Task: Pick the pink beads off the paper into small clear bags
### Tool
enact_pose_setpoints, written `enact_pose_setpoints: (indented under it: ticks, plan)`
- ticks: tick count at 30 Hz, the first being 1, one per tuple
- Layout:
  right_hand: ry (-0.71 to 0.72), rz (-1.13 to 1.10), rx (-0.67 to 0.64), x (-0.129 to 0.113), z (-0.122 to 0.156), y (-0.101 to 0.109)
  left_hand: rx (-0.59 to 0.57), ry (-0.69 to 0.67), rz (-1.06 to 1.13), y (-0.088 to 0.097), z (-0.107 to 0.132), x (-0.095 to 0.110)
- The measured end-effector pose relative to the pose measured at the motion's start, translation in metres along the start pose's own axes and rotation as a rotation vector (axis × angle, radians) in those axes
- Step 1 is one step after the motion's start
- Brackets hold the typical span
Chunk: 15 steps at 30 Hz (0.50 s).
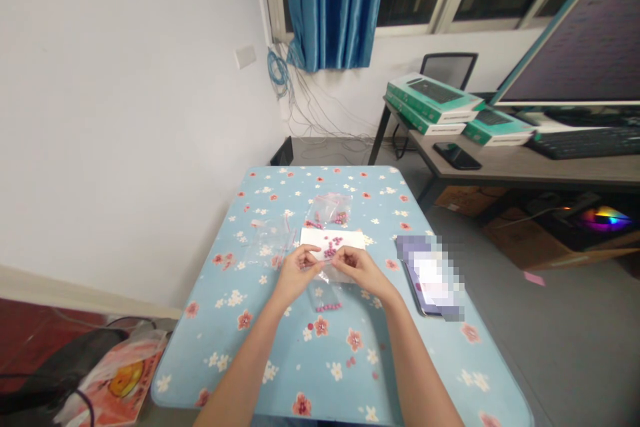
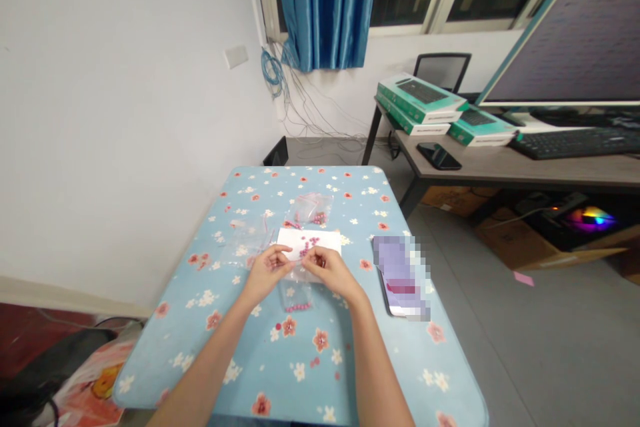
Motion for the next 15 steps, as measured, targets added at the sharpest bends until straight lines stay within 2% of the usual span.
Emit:
enact_pose_setpoints:
  ticks: [4, 7, 15]
  plan:
    - [0.001, 0.037, -0.046, 0.0013, 0.0002, -0.0065, 0.032, -0.015, -0.008, 0.0033, 0.001, -0.0014]
    - [0.018, 0.047, -0.026, -0.0017, 0.0007, -0.0051, 0.04, -0.018, -0.015, 0.0047, 0.0016, -0.0013]
    - [0.018, 0.025, -0.036, -0.002, 0.0008, -0.0072, -0.054, 0.035, 0.057, -0.0025, 0.0019, -0.0015]
Point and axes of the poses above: each hand's wrist, its own z-axis away from the middle knuckle, its own y-axis out of the back of the hand, x = y × z, the point moved 9 cm from there along -z, towards the middle knuckle, and after that the axes turned 8 degrees about z, right-handed, at the moved point
